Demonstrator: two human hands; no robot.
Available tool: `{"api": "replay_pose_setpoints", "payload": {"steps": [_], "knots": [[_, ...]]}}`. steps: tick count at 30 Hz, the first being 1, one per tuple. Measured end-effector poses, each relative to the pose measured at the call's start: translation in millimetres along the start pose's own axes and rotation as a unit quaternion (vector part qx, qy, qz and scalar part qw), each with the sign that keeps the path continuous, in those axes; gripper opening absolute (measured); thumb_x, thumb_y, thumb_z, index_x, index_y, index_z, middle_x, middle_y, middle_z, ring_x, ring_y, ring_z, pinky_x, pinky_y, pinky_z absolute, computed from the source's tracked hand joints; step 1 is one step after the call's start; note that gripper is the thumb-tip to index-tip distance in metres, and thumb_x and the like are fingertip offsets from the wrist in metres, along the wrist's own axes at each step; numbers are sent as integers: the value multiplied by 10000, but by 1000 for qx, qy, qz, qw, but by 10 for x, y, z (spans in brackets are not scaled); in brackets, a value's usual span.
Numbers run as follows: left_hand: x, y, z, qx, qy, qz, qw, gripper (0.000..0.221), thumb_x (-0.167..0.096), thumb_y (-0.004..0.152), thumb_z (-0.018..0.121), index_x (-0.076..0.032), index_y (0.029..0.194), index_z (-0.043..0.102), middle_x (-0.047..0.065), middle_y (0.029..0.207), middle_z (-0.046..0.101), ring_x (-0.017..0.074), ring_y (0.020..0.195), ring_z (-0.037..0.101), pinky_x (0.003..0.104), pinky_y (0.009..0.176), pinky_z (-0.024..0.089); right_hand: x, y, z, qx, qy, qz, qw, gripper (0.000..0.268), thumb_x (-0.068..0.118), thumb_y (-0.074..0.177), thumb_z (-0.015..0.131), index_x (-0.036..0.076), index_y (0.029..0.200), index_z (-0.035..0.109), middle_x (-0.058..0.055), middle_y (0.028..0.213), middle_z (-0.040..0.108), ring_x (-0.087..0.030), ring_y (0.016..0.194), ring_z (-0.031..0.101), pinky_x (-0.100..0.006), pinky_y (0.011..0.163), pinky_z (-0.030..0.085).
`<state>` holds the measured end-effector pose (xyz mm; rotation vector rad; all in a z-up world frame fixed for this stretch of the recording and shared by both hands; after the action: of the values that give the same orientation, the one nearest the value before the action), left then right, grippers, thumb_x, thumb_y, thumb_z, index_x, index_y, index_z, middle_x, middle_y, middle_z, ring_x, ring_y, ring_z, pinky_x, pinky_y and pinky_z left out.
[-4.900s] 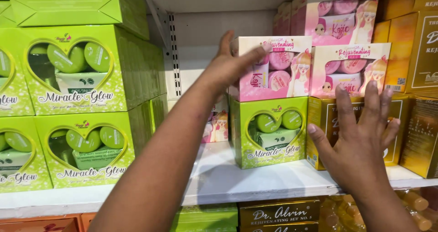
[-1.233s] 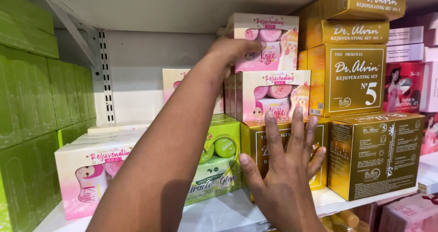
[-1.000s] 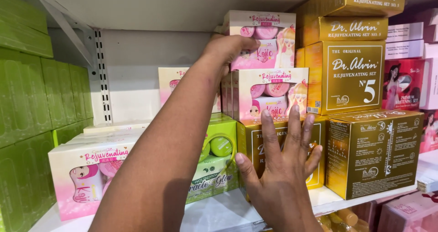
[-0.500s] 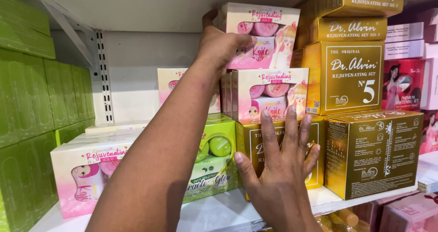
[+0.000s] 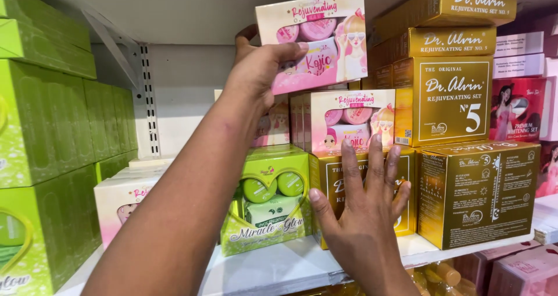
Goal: The person arranges and restocks cosmetic product boxes on a retail shelf. They use a cloth to wipe the boxes and the shelf surface, then stack green 'Miracle Glow' boxes and pink 'Rejuvenating' boxes in neat rows. The person also moves a stack of green boxes to a lower shelf area.
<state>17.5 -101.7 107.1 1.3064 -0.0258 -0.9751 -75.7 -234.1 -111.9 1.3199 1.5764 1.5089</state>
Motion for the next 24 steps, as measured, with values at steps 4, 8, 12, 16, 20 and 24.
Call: {"api": "replay_pose_setpoints", "payload": {"steps": [4,8,12,16,20,24], "knots": [[-276,-201,-90,23,-6,7,1000,964,149,645,722,-89,1421,203,286,1155,626,388,946,742,543,722,637,-19,-4,24,5,-3,6,1000,866,522,882,602,169,1598,266,-204,1690,34,-404,1556,-114,-762,1095,-40],[-589,-444,-227,26,22,22,999,955,160,680,743,-72,1434,206,306,1167,648,392,974,747,529,767,641,-18,-25,13,17,-27,17,999,856,530,903,587,175,1605,249,-190,1693,18,-410,1543,-134,-762,1092,-55],[-975,-740,-493,56,7,44,997,894,182,687,727,-83,1392,247,263,1151,637,375,949,744,536,805,692,69,-75,-44,-38,-59,-23,997,843,524,910,592,209,1619,262,-202,1715,27,-406,1563,-103,-760,1114,-59],[-1368,-1085,-794,56,90,109,988,832,184,738,737,-74,1389,288,204,1194,614,316,966,736,461,825,684,298,-105,-174,-122,-20,-109,986,796,355,984,621,146,1649,237,-210,1741,92,-435,1625,9,-719,1236,-9],[-1575,-1423,-920,-1,145,86,986,852,176,719,749,-106,1380,291,188,1187,637,291,971,747,412,783,697,890,130,-208,-120,127,-207,963,732,186,1014,596,131,1655,248,-213,1747,147,-443,1655,146,-575,1344,194],[-1615,-1596,-1095,-131,425,97,890,969,-7,555,875,-150,1367,367,128,1206,664,261,1020,728,402,867,604,1372,400,15,-58,168,-240,954,730,58,947,669,138,1595,343,-218,1547,399,-422,1447,446,-475,1187,405]]}}
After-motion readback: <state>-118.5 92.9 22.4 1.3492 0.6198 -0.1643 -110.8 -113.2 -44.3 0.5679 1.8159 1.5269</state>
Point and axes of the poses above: each hand's wrist, its own y-axis towards the middle knuckle, its own z-axis out of the palm, x = y × z, the point moved 3 cm from there along y, towards the middle knuckle
